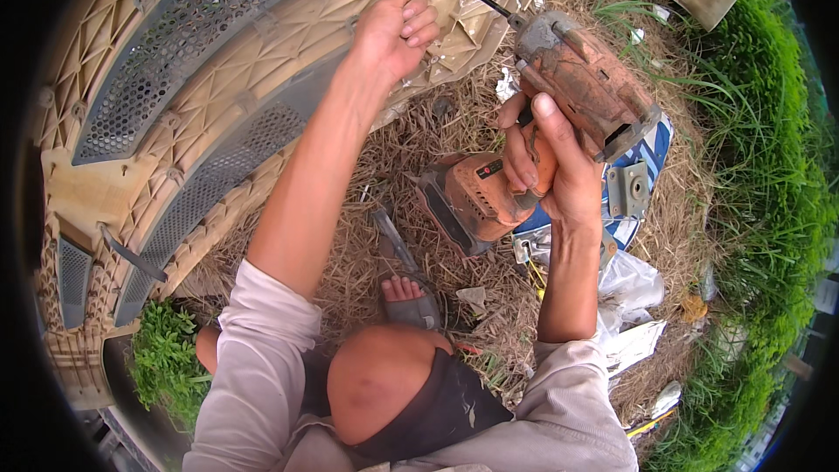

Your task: The person uses a power drill to unscrew and remove plastic panels from a large vehicle bumper while sitting on the ground.

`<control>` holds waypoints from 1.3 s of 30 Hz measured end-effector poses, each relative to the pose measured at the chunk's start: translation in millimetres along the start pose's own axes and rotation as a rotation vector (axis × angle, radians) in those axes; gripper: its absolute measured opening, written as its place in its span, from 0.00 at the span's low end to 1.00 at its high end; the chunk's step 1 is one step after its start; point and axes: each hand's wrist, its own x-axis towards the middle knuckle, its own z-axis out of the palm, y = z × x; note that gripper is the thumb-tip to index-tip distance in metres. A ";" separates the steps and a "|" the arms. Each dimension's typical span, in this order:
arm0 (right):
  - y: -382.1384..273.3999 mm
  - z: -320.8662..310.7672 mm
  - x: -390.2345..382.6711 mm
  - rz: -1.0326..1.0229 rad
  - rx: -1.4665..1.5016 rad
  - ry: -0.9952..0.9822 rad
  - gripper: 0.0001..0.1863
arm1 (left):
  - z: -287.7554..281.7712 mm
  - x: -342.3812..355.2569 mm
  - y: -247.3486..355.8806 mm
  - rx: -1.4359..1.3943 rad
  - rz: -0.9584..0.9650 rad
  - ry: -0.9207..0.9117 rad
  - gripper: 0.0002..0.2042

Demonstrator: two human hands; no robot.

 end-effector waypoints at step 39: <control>3.3 -35.1 -25.7 -0.212 0.155 -0.105 0.27 | 11.9 -5.6 11.4 0.255 -0.027 -0.115 0.11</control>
